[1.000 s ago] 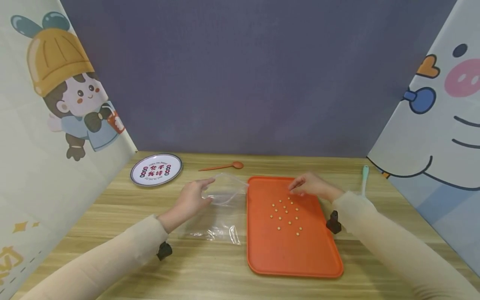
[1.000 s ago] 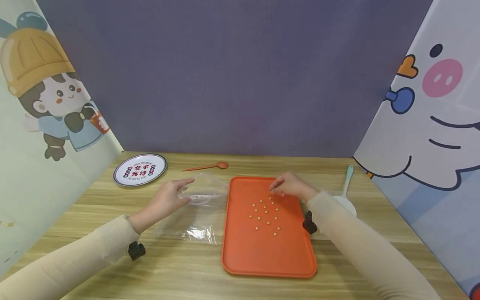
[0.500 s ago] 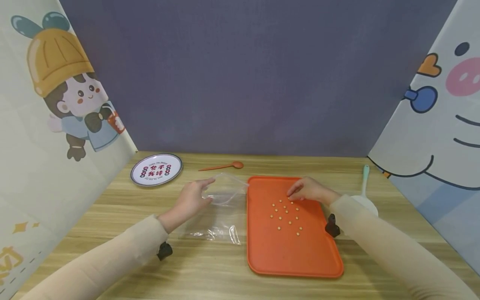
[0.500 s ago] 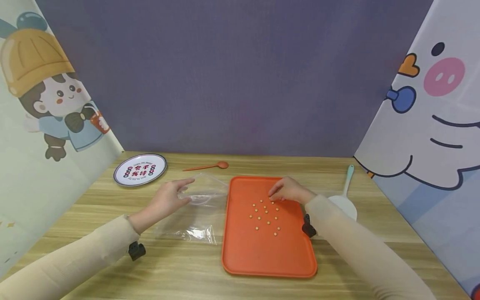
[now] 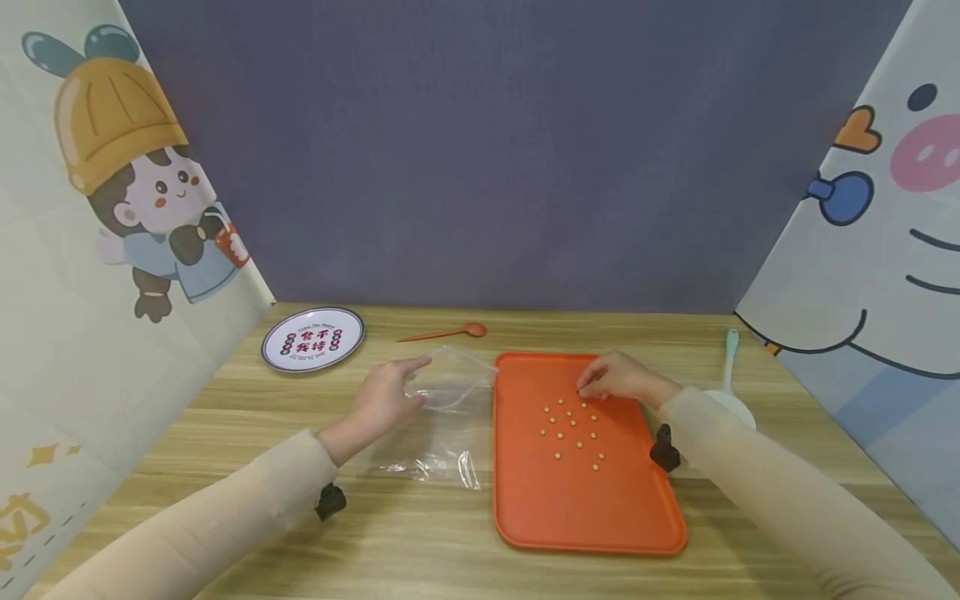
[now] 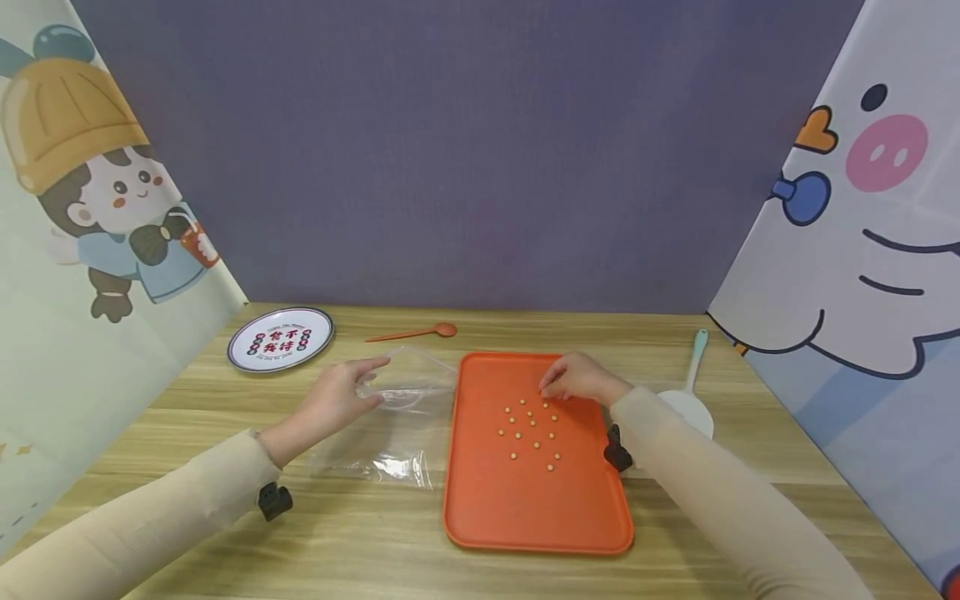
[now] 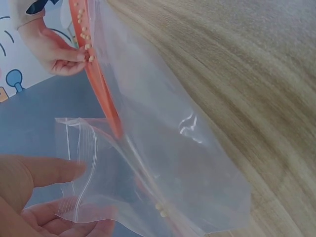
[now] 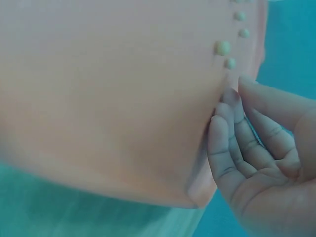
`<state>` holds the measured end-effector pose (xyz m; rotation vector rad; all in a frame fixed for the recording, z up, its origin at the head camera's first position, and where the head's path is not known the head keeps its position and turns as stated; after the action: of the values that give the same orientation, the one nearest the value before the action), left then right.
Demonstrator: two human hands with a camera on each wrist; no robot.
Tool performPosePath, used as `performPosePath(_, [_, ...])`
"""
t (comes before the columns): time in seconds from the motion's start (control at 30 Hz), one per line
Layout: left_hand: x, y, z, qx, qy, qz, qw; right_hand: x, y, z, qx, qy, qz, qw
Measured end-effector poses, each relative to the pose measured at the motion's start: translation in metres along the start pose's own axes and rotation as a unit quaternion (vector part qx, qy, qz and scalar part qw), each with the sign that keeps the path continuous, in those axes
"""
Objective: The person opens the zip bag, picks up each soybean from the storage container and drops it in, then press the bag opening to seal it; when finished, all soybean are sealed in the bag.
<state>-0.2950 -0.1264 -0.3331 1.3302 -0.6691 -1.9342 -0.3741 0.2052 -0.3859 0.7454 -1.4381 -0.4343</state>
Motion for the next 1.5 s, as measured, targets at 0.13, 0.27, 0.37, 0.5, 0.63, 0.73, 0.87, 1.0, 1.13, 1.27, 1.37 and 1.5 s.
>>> performPosePath(0.13, [0.0, -0.001, 0.0, -0.001, 0.006, 0.001, 1.0, 0.004, 0.005, 0.001, -0.004, -0.013, 0.019, 0.9997])
performPosePath(0.27, [0.001, -0.002, 0.0, 0.001, 0.012, -0.002, 0.9999, 0.013, 0.009, 0.004, -0.01, -0.017, 0.042, 0.9989])
performPosePath(0.37, [0.001, -0.002, 0.0, 0.004, 0.015, -0.002, 0.9999, 0.024, 0.012, 0.007, -0.018, -0.013, 0.052, 0.9984])
performPosePath(0.5, [0.001, -0.002, 0.0, 0.003, 0.015, 0.0, 0.9999, 0.045, 0.009, 0.012, -0.024, -0.003, 0.062, 0.9978])
performPosePath(0.63, [0.001, -0.001, 0.0, 0.002, 0.019, 0.001, 0.9998, 0.076, 0.0, 0.013, -0.021, 0.014, 0.081, 0.9964])
performPosePath(0.73, [0.0, 0.0, 0.0, -0.001, 0.018, 0.002, 0.9998, 0.102, -0.01, 0.013, -0.015, 0.032, 0.095, 0.9949])
performPosePath(0.87, [0.0, 0.0, 0.0, 0.002, 0.02, 0.002, 0.9998, 0.13, -0.028, 0.016, -0.012, 0.051, 0.11, 0.9926])
performPosePath(1.0, [0.0, -0.001, 0.0, 0.004, 0.018, 0.0, 0.9998, 0.152, -0.048, 0.021, -0.009, 0.068, 0.12, 0.9903])
performPosePath(1.13, [-0.002, 0.001, 0.0, -0.002, 0.005, 0.006, 1.0, 0.166, -0.065, 0.024, -0.003, 0.096, 0.104, 0.9899])
performPosePath(1.27, [-0.003, 0.001, 0.0, -0.002, -0.001, 0.013, 0.9999, 0.174, -0.076, 0.024, 0.001, 0.11, 0.087, 0.9901])
performPosePath(1.37, [-0.003, 0.002, 0.0, -0.001, 0.003, 0.015, 0.9999, 0.176, -0.08, 0.024, 0.0, 0.109, 0.083, 0.9906])
performPosePath(1.5, [-0.003, 0.002, 0.0, -0.003, 0.005, 0.014, 0.9999, 0.176, -0.079, 0.024, -0.003, 0.107, 0.088, 0.9903])
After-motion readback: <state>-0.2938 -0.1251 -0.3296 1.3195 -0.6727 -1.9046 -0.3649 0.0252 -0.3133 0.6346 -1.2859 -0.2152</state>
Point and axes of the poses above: each hand's wrist, its own z-axis towards the middle knuckle, its own y-axis out of the back of the hand, x = y × z, the point moved 7 cm from there along z, towards the middle knuckle, and after that the axes turned 14 degrees about -x, right-handed, at the moved point
